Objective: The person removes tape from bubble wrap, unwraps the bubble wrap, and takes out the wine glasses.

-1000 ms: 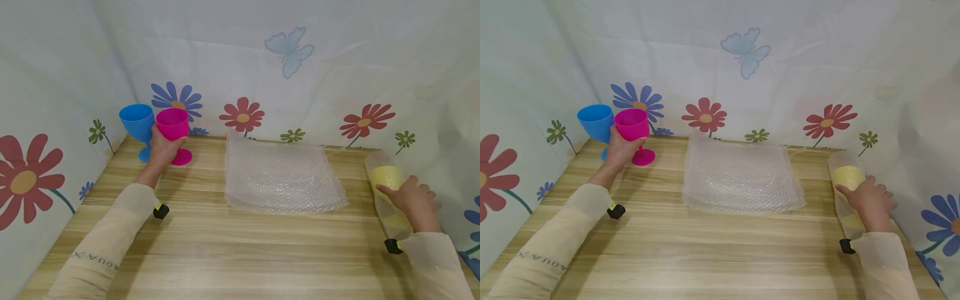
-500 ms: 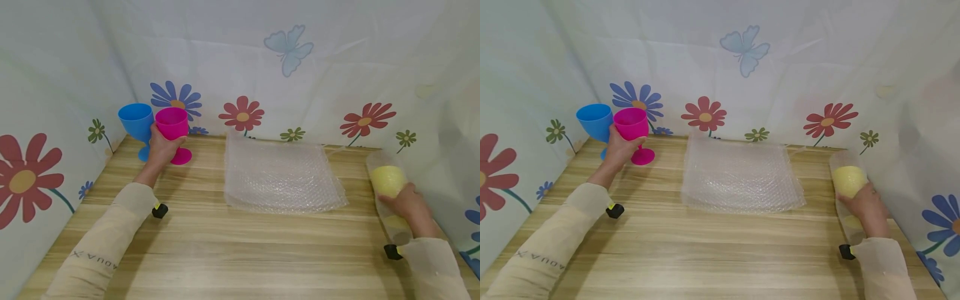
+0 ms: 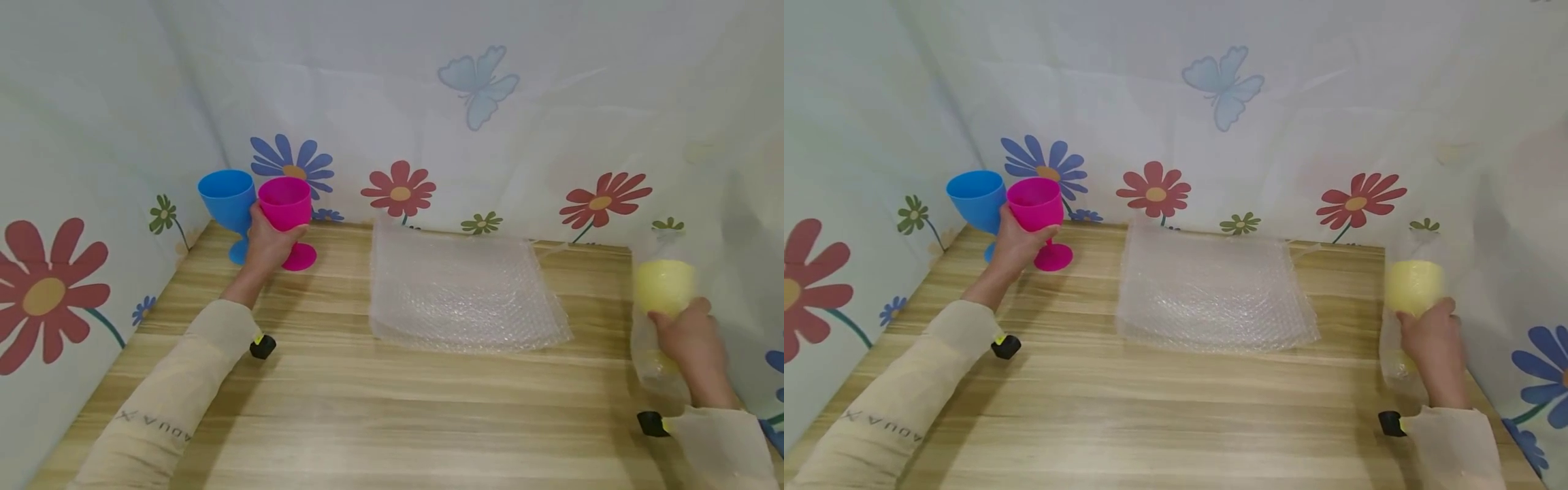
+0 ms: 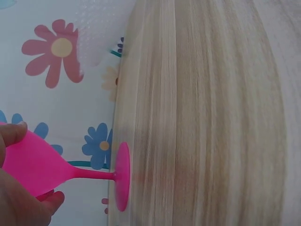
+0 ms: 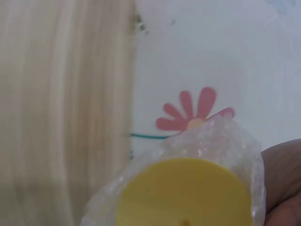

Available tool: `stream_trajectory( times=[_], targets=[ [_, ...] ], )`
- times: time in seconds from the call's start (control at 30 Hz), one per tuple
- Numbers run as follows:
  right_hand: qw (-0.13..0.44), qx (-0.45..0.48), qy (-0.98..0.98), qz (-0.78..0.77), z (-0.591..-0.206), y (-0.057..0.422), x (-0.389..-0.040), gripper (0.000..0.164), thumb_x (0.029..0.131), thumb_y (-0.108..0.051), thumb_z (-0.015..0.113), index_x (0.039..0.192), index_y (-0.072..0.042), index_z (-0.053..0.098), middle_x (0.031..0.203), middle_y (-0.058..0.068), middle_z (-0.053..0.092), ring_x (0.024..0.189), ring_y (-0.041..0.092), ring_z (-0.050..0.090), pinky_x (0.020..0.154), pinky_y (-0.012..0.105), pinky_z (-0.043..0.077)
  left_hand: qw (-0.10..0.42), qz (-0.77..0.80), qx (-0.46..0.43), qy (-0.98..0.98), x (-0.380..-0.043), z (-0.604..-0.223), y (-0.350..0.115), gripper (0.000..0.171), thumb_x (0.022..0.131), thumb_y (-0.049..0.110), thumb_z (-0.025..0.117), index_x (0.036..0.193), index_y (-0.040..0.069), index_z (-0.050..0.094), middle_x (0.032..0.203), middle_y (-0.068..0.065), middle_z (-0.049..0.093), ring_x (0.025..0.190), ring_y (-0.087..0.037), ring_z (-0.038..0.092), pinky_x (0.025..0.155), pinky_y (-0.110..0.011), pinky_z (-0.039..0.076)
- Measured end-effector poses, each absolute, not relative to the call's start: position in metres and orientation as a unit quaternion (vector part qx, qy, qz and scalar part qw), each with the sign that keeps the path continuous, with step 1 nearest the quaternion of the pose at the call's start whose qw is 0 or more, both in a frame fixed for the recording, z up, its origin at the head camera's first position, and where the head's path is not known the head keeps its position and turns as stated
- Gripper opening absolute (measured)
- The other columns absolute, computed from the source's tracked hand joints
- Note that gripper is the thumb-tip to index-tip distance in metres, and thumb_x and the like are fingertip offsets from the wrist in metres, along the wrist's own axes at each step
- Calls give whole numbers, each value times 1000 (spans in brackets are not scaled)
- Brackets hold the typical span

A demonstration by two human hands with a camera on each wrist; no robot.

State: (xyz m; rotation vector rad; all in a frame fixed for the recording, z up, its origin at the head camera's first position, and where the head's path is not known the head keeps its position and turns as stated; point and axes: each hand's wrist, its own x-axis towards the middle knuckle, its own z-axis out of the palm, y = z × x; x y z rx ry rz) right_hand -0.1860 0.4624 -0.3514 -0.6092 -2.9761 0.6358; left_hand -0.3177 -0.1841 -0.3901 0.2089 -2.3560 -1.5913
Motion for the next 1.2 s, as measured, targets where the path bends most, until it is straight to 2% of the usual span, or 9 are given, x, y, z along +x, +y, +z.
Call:
stream_trajectory(
  times=[0.17,0.3,0.5,0.6,0.7,0.8,1.0,1.13,1.2],
  targets=[
    [75,-188,-948,243,-332,441,-179,76,107,-30,49,145,24,10,118,46,36,97,58,44,74,64,44,150,-552,69,-817,-318,-392,-184,99,91,23,79,160,9,10,157,-18,35,145,-37,34,112,-55,42],
    [111,-150,-943,275,-319,418,-174,76,108,-32,50,150,19,11,122,42,39,97,54,45,70,55,45,151,-552,69,-817,-319,-393,-183,98,91,23,79,160,10,10,157,-18,35,144,-37,34,111,-54,43],
    [152,-42,-946,285,-309,380,-168,65,107,-27,56,143,19,28,113,36,50,86,44,52,60,39,43,152,-551,68,-817,-320,-393,-183,96,92,23,79,159,10,11,156,-18,35,144,-37,35,113,-54,41],
    [172,21,-939,296,-310,362,-167,55,105,-18,61,139,18,37,109,33,56,83,38,55,60,29,42,153,-551,69,-817,-320,-393,-183,96,91,23,78,159,10,12,156,-19,36,143,-37,36,113,-54,41],
    [168,68,-933,312,-313,343,-166,49,104,-15,62,139,14,42,109,29,59,83,32,58,60,22,44,151,-549,71,-819,-319,-393,-183,97,91,23,78,159,9,11,156,-19,36,143,-37,35,113,-54,41],
    [143,95,-929,328,-316,322,-163,51,105,-17,63,142,12,42,108,27,61,81,31,60,61,25,50,151,-549,69,-819,-319,-394,-184,98,92,23,78,160,9,10,157,-19,35,144,-37,34,114,-54,40],
    [77,133,-924,350,-327,283,-158,62,105,-23,64,151,8,36,118,28,64,94,36,67,73,48,58,156,-550,68,-818,-317,-395,-184,99,92,22,79,161,9,9,157,-19,35,144,-37,34,113,-54,40],
    [65,157,-924,342,-336,263,-156,65,103,-23,66,152,7,36,116,24,66,84,28,65,76,49,56,157,-544,64,-822,-318,-395,-184,100,92,23,79,161,8,8,157,-19,34,144,-37,34,113,-55,41],
    [58,167,-925,337,-340,254,-156,66,103,-23,67,152,7,35,118,23,66,86,26,66,79,49,55,159,-539,62,-825,-318,-395,-184,100,92,23,79,161,7,8,157,-20,34,144,-38,34,113,-55,41]
  ],
)
